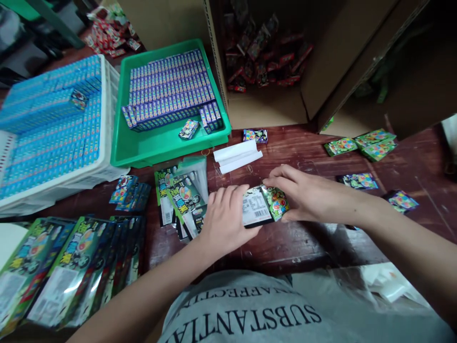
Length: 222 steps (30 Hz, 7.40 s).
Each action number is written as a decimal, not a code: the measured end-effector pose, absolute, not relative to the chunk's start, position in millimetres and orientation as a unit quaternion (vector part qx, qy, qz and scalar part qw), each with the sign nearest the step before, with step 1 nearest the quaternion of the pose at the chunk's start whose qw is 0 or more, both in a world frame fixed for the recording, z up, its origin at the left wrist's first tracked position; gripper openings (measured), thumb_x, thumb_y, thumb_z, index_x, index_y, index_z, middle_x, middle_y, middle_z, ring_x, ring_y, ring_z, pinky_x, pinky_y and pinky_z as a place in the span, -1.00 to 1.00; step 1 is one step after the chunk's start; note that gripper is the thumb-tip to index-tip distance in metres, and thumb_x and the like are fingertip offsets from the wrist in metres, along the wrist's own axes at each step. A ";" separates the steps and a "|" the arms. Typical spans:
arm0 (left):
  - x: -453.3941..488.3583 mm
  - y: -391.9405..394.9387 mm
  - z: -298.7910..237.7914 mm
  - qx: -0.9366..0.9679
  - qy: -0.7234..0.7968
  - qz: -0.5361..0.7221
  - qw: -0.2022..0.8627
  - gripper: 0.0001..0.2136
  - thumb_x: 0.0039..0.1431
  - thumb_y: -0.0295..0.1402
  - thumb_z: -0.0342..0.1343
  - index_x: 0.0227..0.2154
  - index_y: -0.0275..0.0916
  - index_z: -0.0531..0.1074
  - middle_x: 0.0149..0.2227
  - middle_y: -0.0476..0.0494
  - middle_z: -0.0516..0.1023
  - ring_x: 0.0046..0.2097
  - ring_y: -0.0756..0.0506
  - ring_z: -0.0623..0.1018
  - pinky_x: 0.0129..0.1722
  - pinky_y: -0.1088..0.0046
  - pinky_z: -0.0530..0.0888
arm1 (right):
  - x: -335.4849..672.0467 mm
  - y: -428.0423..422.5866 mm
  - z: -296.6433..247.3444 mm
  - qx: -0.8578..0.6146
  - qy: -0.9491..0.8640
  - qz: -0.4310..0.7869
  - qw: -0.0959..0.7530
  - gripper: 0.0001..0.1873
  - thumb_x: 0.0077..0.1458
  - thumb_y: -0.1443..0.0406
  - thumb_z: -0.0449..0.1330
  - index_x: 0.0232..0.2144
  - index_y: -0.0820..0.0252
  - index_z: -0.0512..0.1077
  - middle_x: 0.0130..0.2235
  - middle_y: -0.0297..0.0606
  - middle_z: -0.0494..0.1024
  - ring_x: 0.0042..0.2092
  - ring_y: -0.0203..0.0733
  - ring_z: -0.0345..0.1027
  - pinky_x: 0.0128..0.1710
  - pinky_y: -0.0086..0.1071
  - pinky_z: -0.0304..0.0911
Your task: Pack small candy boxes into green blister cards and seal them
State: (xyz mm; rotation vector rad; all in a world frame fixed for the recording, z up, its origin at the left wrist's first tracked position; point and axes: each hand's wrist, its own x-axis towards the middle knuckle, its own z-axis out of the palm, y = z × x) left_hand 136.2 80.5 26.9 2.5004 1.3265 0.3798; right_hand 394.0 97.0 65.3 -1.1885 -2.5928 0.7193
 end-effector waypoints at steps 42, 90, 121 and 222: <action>137.8 71.5 3.8 0.353 0.476 0.390 0.704 -0.75 0.31 -0.21 0.21 -0.06 -0.22 0.45 -0.07 -0.11 0.60 -0.10 -0.08 0.56 -0.04 0.36 0.48 | 308.0 91.4 6.6 -0.611 -0.394 0.329 0.602 -0.66 0.26 0.10 0.25 0.03 0.04 0.51 0.02 -0.19 0.63 0.01 -0.06 0.53 0.09 0.00 0.43; 78.0 80.8 8.7 0.584 0.461 0.308 0.594 -0.87 0.35 -0.27 0.12 -0.12 -0.15 0.39 -0.23 -0.06 0.48 -0.23 -0.05 0.50 -0.25 0.40 0.47 | 299.8 31.6 -12.8 -0.576 -0.470 0.431 0.512 -0.66 0.17 0.21 0.34 -0.03 -0.06 0.35 0.01 -0.22 0.54 -0.13 -0.15 0.55 -0.09 -0.15 0.53; 73.0 112.9 22.0 0.576 0.463 0.220 0.636 -0.83 0.18 -0.25 0.31 -0.24 -0.21 0.59 -0.19 -0.12 0.68 -0.18 -0.08 0.62 -0.14 0.34 0.52 | 320.5 67.7 11.6 -0.544 -0.477 0.610 0.323 -0.80 0.15 0.08 0.36 -0.29 0.03 0.64 -0.12 -0.28 0.69 -0.10 -0.16 0.56 0.00 -0.24 0.41; 110.2 105.5 22.6 0.621 0.431 0.244 0.608 -0.79 0.23 -0.45 0.16 -0.08 -0.24 0.46 -0.11 -0.16 0.66 -0.07 -0.11 0.64 -0.02 0.27 0.54 | 319.8 85.9 61.9 -0.511 -0.710 0.452 0.174 -0.51 0.24 0.32 0.15 0.19 0.15 0.17 -0.17 -0.23 0.52 -0.14 -0.12 0.44 -0.07 -0.16 0.36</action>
